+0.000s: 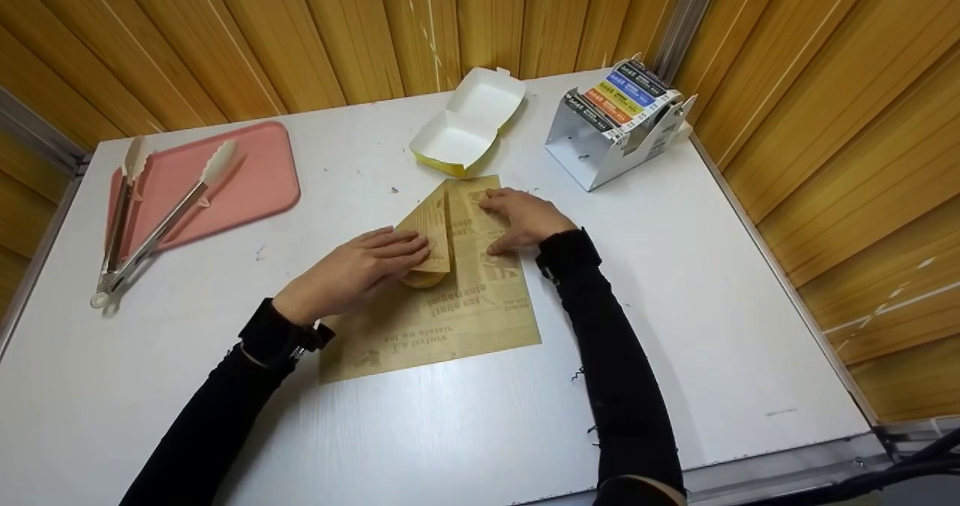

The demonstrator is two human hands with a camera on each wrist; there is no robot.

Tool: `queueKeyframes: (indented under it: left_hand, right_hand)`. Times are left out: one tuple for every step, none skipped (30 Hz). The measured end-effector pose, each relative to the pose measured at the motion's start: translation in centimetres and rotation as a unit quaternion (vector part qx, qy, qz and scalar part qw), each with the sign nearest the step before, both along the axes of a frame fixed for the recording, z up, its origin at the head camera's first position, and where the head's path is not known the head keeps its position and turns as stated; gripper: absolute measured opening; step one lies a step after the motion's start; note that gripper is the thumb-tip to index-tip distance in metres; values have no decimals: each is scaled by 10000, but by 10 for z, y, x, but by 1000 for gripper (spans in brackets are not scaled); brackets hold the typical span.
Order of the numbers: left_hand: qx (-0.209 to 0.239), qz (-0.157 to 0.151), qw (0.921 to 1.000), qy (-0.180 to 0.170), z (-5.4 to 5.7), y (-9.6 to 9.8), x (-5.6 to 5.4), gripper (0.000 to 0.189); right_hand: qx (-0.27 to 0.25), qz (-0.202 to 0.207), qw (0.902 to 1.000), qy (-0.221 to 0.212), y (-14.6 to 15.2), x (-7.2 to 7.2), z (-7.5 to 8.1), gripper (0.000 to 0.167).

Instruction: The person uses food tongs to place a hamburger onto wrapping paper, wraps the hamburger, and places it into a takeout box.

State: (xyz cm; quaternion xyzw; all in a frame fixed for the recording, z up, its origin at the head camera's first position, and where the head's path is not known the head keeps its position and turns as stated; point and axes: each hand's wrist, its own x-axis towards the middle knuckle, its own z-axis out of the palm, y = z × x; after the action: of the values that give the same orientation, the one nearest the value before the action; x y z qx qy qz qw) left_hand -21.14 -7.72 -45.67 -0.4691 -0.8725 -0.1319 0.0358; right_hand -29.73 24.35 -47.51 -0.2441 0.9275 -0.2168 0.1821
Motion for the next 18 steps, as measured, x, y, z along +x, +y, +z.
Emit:
queueKeyframes:
  left_hand:
    - [-46, 9, 10000, 11, -1, 1, 1, 41]
    - [-65, 13, 10000, 35, -1, 2, 3, 41]
    - [-83, 16, 9999, 70, -2, 3, 4, 41]
    - [-90, 27, 9999, 87, -3, 4, 5, 42]
    - [-114, 25, 9999, 102, -3, 5, 6, 43]
    - [-149, 22, 9998, 96, -4, 6, 8, 45]
    - [-207, 20, 9997, 81, -4, 7, 9, 47]
    - [-256, 17, 9997, 64, -4, 8, 10, 50]
    - [-309, 17, 9995, 46, -3, 9, 11, 52]
    - [-342, 21, 9994, 13, -3, 9, 11, 55]
    - [-368, 15, 9993, -3, -3, 9, 12, 57]
    - [-372, 17, 9993, -10, -3, 9, 12, 58]
    - [-360, 17, 9993, -8, -2, 9, 12, 59]
    - [-326, 10, 9995, 4, -2, 8, 11, 59]
    - [-295, -1, 9996, 10, -2, 8, 11, 58]
    - [-257, -12, 9997, 9, -3, 7, 10, 58]
    - [-231, -19, 9997, 8, -3, 6, 10, 58]
    - [-213, -19, 9998, 4, -4, 5, 10, 58]
  right_hand:
    - [-4, 5, 10000, -1, 0, 0, 0, 88]
    - [-12, 0, 10000, -8, -1, 0, 0, 88]
    - [-9, -1, 10000, -14, -1, 0, 0, 88]
    - [0, -5, 10000, -20, -1, 0, 0, 88]
    - [8, -8, 10000, -26, -1, 0, -1, 88]
    - [11, -20, 10000, -38, 0, 0, -1, 88]
    - [21, -38, 10000, -50, 0, 1, -1, 88]
    - [28, -56, 10000, -58, 0, 1, -1, 88]
    - [43, -72, 9999, -63, 1, 1, -1, 88]
    - [56, -75, 9999, -67, 1, 1, -1, 88]
    - [65, -78, 9999, -66, 1, 1, -1, 88]
    - [74, -81, 9999, -67, 1, 1, -1, 89]
    - [85, -75, 9999, -61, 1, 1, -1, 89]
    - [87, -68, 9999, -57, 1, 1, -1, 89]
    - [92, -44, 9999, -55, 0, 1, 0, 89]
    - [96, -28, 9999, -56, -1, 0, 1, 89]
    - [106, -14, 9999, -54, -1, 0, 1, 88]
    - [107, 5, 9999, -51, -2, -1, 1, 88]
